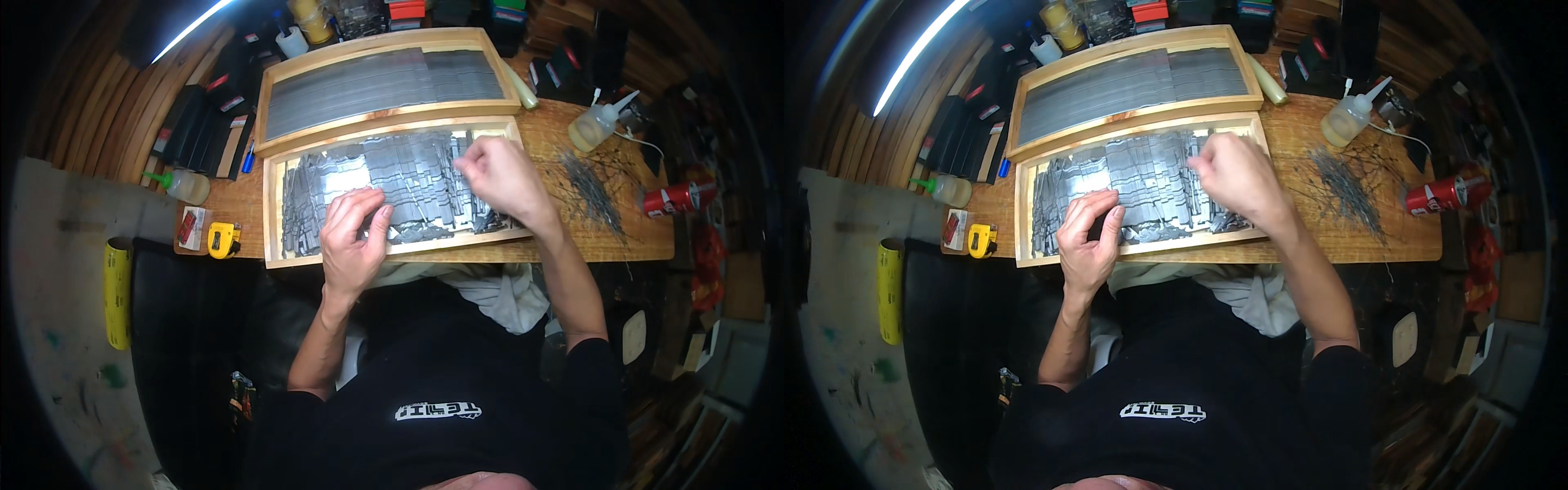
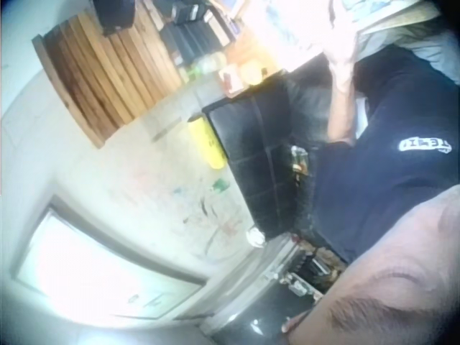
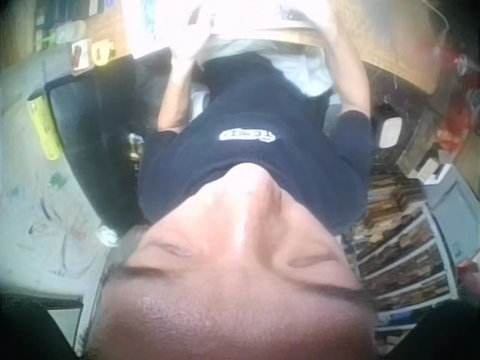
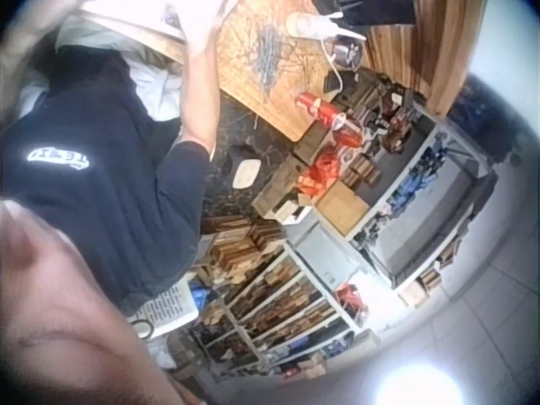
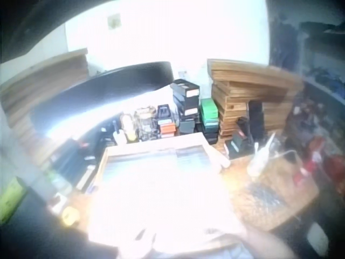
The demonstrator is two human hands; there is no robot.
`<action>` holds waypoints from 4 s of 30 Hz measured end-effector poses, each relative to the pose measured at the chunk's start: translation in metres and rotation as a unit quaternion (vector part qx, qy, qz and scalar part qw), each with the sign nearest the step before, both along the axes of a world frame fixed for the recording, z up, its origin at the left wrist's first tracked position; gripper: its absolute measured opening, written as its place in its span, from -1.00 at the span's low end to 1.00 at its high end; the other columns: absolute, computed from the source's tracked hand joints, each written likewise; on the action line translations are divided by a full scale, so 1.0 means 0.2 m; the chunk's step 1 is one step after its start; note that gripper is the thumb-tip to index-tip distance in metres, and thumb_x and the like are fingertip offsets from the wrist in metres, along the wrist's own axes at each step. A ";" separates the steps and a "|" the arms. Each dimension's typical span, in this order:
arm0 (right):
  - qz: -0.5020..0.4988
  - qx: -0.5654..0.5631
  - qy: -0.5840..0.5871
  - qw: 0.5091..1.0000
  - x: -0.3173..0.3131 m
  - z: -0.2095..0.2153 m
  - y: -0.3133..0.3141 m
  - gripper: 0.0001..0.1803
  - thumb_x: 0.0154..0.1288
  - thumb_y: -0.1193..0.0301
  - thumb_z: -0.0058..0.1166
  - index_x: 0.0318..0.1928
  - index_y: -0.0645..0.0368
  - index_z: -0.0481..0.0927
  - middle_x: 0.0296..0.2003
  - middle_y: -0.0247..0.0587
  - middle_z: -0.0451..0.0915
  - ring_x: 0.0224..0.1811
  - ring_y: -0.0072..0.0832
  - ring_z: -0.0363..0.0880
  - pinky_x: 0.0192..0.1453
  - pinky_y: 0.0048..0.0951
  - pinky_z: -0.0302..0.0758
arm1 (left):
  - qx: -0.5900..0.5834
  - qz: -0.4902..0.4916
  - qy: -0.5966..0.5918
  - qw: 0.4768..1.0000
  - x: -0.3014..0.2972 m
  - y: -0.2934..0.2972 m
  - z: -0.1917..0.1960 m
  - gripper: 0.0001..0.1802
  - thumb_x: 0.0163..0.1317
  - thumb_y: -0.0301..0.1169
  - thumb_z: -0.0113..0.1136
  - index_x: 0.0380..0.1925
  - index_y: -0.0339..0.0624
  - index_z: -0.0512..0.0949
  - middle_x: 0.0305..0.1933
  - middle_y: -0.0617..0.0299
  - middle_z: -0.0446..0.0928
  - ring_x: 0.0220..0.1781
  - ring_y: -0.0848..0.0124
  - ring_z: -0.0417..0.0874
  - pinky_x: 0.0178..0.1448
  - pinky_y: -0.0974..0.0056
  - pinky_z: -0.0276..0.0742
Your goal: The person sits at a workbench and repeatedly picks up small gray strips, folds or bends them, and places them into a wooden tray. The person also wipes the strips with a cloth and occasionally lifts the tray lid to arrange the contents.
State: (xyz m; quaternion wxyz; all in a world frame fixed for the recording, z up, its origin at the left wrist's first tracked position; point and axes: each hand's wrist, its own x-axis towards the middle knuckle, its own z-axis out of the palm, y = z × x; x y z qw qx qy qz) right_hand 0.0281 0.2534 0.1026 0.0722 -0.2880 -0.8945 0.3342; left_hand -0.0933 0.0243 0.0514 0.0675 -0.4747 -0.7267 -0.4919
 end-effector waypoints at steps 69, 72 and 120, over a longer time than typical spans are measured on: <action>0.122 0.160 0.114 0.973 0.26 0.01 -0.50 -0.78 0.46 0.44 0.17 -0.38 0.24 0.51 -0.66 -0.06 0.58 -0.62 -0.14 0.68 -0.56 -0.18 0.57 | 0.084 -0.198 -0.706 0.674 0.37 0.03 0.16 -0.53 0.72 -0.18 -0.06 0.41 -0.26 0.37 0.30 -0.12 0.61 0.29 0.21 0.66 0.36 0.12 0.61; 0.130 0.169 0.161 0.964 0.30 -0.04 -0.59 -0.78 0.46 0.47 0.15 -0.40 0.20 0.52 -0.65 -0.10 0.59 -0.62 -0.19 0.69 -0.55 -0.18 0.57 | 0.107 -0.166 -0.728 0.657 0.39 -0.04 0.10 -0.66 0.72 -0.24 -0.08 0.24 -0.26 0.44 0.25 -0.19 0.63 0.23 0.15 0.70 0.36 0.10 0.62; 0.213 -0.010 0.311 0.926 0.54 -0.14 -0.37 -0.80 0.15 0.50 0.51 -0.21 0.25 0.78 -0.28 -0.18 0.80 -0.25 -0.29 0.82 -0.14 -0.34 0.73 | -0.016 -0.211 -0.614 0.760 0.39 0.08 0.17 -0.73 0.56 -0.37 0.24 0.05 -0.39 0.67 -0.06 -0.01 0.79 -0.03 0.30 0.81 0.12 0.23 0.75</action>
